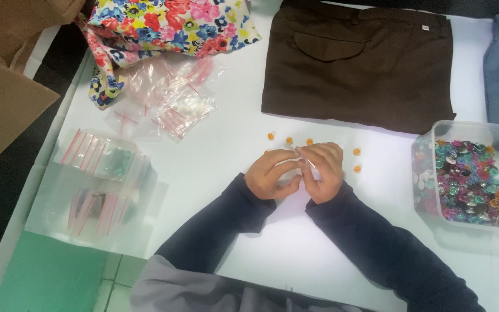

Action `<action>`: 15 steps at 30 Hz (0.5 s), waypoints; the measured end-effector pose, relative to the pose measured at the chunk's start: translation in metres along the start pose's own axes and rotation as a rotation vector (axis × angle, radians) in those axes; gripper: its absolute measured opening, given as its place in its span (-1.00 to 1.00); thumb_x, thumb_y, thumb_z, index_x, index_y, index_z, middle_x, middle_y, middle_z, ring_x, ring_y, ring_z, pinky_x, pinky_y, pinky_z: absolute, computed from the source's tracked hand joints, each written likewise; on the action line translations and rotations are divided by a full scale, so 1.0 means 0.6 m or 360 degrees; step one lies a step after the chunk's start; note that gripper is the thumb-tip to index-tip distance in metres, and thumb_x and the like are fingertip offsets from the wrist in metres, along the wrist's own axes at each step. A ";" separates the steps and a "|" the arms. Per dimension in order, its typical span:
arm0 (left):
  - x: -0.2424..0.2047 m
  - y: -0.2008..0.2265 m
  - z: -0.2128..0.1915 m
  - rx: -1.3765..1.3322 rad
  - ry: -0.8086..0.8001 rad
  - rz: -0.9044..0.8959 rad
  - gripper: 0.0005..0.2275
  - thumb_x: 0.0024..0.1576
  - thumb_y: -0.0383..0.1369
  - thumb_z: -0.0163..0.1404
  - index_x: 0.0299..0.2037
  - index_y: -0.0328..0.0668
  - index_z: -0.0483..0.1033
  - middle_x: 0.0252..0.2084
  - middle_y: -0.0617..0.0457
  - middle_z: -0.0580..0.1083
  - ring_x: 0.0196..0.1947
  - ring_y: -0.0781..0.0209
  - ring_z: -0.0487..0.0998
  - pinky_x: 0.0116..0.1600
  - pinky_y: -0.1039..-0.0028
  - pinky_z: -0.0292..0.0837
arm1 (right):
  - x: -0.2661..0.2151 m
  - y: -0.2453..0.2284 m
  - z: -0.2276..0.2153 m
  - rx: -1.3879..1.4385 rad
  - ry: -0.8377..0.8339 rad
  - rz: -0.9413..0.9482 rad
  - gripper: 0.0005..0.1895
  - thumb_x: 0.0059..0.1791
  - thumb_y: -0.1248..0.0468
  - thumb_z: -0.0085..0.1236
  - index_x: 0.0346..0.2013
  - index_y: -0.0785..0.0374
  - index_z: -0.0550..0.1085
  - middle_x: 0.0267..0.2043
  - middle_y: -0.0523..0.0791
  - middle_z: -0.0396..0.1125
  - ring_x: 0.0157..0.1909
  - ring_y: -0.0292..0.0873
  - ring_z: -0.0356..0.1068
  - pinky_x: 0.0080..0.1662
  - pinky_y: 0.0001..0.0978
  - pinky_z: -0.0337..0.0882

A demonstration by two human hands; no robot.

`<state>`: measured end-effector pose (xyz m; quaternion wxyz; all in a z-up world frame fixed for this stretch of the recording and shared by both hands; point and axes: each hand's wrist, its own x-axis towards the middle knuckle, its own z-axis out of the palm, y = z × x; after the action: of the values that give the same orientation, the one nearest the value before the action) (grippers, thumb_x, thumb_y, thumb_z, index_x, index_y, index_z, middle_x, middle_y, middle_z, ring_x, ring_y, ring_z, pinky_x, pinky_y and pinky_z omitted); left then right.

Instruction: Sorting orange buttons from a container of mixed buttons and placing them into a small plastic bag.

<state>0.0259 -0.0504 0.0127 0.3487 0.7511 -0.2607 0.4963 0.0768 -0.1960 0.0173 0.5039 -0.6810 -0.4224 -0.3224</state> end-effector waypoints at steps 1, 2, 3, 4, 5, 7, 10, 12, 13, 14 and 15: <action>0.005 0.002 -0.001 0.0001 -0.0002 -0.0001 -0.74 0.01 -0.43 0.20 -0.08 -0.26 0.57 -0.07 -0.12 0.57 -0.14 0.04 0.63 -0.02 0.33 0.61 | 0.002 -0.001 -0.002 0.0001 0.0001 0.0002 -0.79 -0.01 0.48 0.14 -0.10 0.28 0.60 -0.17 -0.14 0.49 -0.12 -0.13 0.41 0.08 -0.25 0.29; 0.010 0.003 -0.002 0.0002 -0.0028 0.0032 -0.71 -0.01 -0.43 0.22 -0.07 -0.27 0.57 -0.06 -0.14 0.56 -0.14 0.04 0.63 0.00 0.33 0.61 | 0.004 -0.003 -0.003 0.0010 0.0022 0.0041 -0.81 0.02 0.48 0.10 -0.13 0.29 0.60 -0.22 -0.14 0.48 -0.16 -0.13 0.40 0.06 -0.26 0.31; 0.014 0.006 -0.004 0.0003 -0.0053 0.0061 -0.68 -0.03 -0.43 0.24 -0.06 -0.28 0.57 -0.05 -0.15 0.56 -0.13 0.03 0.63 0.01 0.32 0.62 | 0.005 -0.006 -0.004 0.0019 0.0038 0.0082 -0.82 0.04 0.49 0.07 -0.16 0.29 0.60 -0.27 -0.14 0.47 -0.21 -0.13 0.39 0.04 -0.28 0.33; 0.009 0.001 -0.008 0.0003 -0.0055 0.0056 -0.68 -0.03 -0.43 0.24 -0.06 -0.28 0.57 -0.05 -0.15 0.56 -0.13 0.03 0.63 0.01 0.32 0.62 | 0.002 -0.003 -0.004 0.0021 0.0035 0.0086 -0.82 0.04 0.49 0.07 -0.16 0.29 0.60 -0.27 -0.14 0.47 -0.21 -0.13 0.39 0.04 -0.28 0.33; 0.005 -0.003 -0.010 -0.0094 -0.0141 0.0058 -0.75 0.08 -0.46 0.12 -0.04 -0.35 0.54 -0.03 -0.21 0.54 -0.12 -0.07 0.62 -0.01 0.23 0.60 | -0.001 0.000 -0.005 0.0056 0.0026 0.0132 -0.83 0.07 0.46 0.05 -0.17 0.28 0.59 -0.27 -0.16 0.46 -0.20 -0.15 0.38 0.05 -0.30 0.33; -0.022 -0.027 -0.010 -0.0193 -0.0227 0.0055 -0.81 0.20 -0.50 0.00 -0.02 -0.42 0.52 -0.02 -0.26 0.52 -0.10 -0.18 0.60 -0.04 0.14 0.58 | -0.010 0.006 -0.005 0.0090 0.0014 0.0182 -0.84 0.09 0.44 0.02 -0.17 0.27 0.58 -0.27 -0.18 0.45 -0.19 -0.17 0.37 0.06 -0.32 0.33; -0.038 -0.064 -0.024 -0.0162 -0.0188 0.0072 -0.82 0.16 -0.57 0.05 -0.04 -0.39 0.49 -0.15 -0.24 0.51 -0.23 -0.18 0.58 -0.18 0.11 0.57 | -0.018 0.012 -0.005 0.0055 0.0000 0.0210 -0.85 0.09 0.43 0.02 -0.21 0.26 0.56 -0.28 -0.16 0.43 -0.21 -0.15 0.34 0.05 -0.30 0.32; 0.017 -0.056 -0.065 0.0539 0.0032 0.0225 -0.83 0.11 -0.51 0.10 -0.12 -0.13 0.62 -0.18 0.07 0.61 -0.26 0.22 0.61 -0.02 0.35 0.47 | -0.009 0.006 -0.006 0.0039 -0.0035 0.0185 -0.90 0.05 0.45 0.14 -0.25 0.27 0.60 -0.33 -0.15 0.47 -0.24 -0.15 0.37 0.02 -0.33 0.32; 0.018 -0.056 -0.062 0.0541 0.0032 0.0224 -0.83 0.11 -0.51 0.10 -0.12 -0.13 0.62 -0.18 0.07 0.61 -0.26 0.22 0.61 -0.02 0.35 0.47 | -0.009 0.003 -0.004 0.0042 -0.0036 0.0185 -0.90 0.05 0.45 0.14 -0.25 0.27 0.60 -0.33 -0.15 0.47 -0.24 -0.15 0.37 0.02 -0.33 0.32; 0.018 -0.056 -0.059 0.0641 0.0072 0.0187 -0.79 0.07 -0.54 0.13 -0.10 -0.08 0.59 -0.18 0.11 0.62 -0.26 0.26 0.61 -0.03 0.37 0.46 | -0.009 0.000 -0.001 0.0058 -0.0035 0.0205 -0.94 0.04 0.43 0.19 -0.27 0.28 0.59 -0.35 -0.14 0.46 -0.26 -0.15 0.37 0.00 -0.33 0.32; 0.018 -0.055 -0.055 0.0739 0.0112 0.0149 -0.73 0.02 -0.56 0.16 -0.09 -0.04 0.56 -0.17 0.15 0.63 -0.26 0.30 0.61 -0.03 0.39 0.45 | -0.011 -0.004 0.000 0.0072 -0.0035 0.0227 -0.98 0.03 0.42 0.23 -0.28 0.30 0.59 -0.36 -0.13 0.45 -0.28 -0.15 0.36 -0.01 -0.33 0.32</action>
<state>0.0353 -0.0047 0.0227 0.1522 0.7803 -0.1618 0.5846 0.0718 -0.1973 0.0126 0.5362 -0.7012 -0.3855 -0.2686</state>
